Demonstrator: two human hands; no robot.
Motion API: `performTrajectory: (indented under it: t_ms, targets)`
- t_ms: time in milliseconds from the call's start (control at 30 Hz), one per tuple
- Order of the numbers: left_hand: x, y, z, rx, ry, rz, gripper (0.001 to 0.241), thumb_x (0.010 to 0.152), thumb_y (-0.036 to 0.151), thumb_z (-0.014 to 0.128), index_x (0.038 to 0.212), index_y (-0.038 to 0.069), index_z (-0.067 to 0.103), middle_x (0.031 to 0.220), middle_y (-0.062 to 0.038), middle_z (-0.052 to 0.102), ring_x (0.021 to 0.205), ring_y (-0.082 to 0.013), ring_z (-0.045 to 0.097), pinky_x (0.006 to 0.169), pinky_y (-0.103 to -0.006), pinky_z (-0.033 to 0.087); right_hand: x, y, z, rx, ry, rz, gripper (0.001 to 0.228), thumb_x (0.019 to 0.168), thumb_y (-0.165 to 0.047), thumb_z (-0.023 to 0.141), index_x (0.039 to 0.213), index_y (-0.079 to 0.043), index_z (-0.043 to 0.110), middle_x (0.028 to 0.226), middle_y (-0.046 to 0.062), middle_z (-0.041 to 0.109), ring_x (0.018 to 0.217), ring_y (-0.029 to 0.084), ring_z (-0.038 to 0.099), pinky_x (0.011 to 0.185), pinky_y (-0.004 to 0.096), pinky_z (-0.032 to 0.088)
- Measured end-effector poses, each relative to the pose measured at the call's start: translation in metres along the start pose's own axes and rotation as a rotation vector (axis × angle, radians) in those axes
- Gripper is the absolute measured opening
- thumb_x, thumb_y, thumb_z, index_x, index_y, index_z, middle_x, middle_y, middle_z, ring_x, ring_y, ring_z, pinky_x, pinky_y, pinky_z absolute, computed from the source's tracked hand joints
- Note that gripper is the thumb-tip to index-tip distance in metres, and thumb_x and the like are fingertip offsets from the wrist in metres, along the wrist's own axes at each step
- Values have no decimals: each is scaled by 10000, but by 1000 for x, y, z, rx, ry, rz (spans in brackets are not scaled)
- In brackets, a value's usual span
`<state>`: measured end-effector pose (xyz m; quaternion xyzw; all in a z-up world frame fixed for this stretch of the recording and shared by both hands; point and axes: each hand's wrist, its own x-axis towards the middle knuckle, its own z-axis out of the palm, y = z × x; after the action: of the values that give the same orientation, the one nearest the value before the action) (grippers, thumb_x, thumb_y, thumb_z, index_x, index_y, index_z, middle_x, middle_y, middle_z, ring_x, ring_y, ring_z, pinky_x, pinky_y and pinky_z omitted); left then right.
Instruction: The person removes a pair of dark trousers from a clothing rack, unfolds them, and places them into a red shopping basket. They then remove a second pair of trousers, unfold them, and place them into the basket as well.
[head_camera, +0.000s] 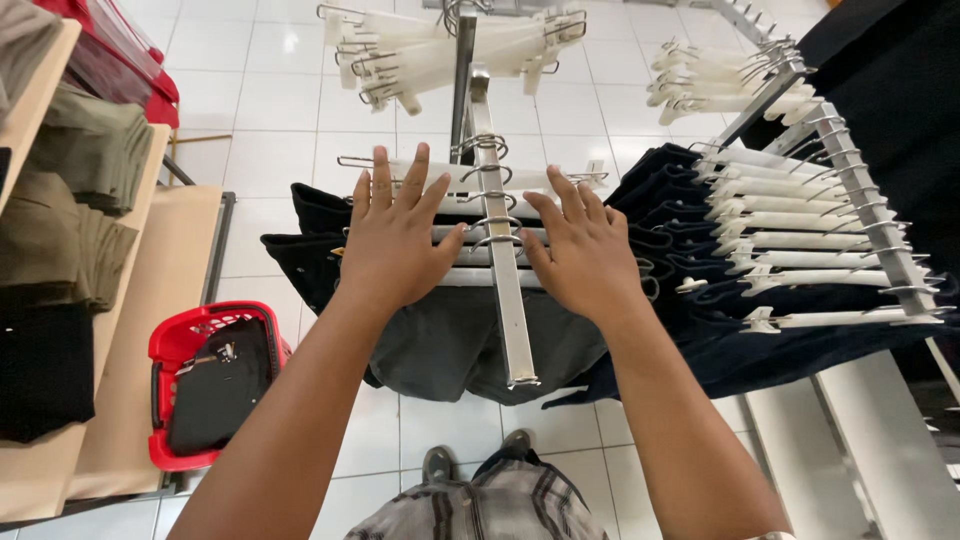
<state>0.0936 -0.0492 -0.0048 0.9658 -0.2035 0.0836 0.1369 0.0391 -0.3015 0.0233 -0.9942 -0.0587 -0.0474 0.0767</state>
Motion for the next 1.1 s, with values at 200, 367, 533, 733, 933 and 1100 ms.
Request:
performTrajectory:
  t_ms: [200,367,533,733,933,1100]
  targets:
    - [-2,3,-10,-78,-54,-39,681,1097,620,553,1676,262,568,1900,-15,286,1750,-452,128,1396,-599,89,-1,10,16,-35,61,-32,568,1171,-570,445,1617,-249,589,1707,69,353,1550,456,352,1213,683,322]
    - [0,7,-13,-71,-75,-60,661,1099,624,545,1668,288,561,1906,4,270,1755,-435,127,1398,-597,102,-3,14,22,-88,156,-66,589,1174,-546,464,1667,-228,514,1651,91,366,1491,399,331,1150,602,288]
    - [4,13,-18,-76,-114,-115,679,1113,719,448,1667,338,548,1907,49,255,1770,-383,105,1411,-578,84,-2,10,9,-27,97,-120,689,1203,-525,375,1805,-191,341,1879,222,182,1670,523,116,1199,743,48]
    - [21,27,6,-41,-163,-188,527,1133,565,465,1567,310,620,1859,35,359,1750,-445,200,1404,-648,150,5,30,30,-12,67,-137,677,1182,-523,398,1776,-196,386,1774,171,345,1675,483,217,1240,795,13]
    - [22,68,3,110,-37,-319,422,1015,334,724,1401,199,619,1706,-135,503,1662,-595,331,1329,-781,216,-1,31,31,42,64,-172,688,1184,-515,406,1776,-166,359,1740,194,323,1647,516,211,1215,829,-3]
    - [18,57,8,198,-8,-296,466,1101,403,583,1532,226,555,1762,-122,421,1697,-590,243,1342,-776,179,6,30,22,181,-6,-234,696,1179,-510,432,1751,-117,383,1701,219,337,1626,503,231,1192,821,-20]
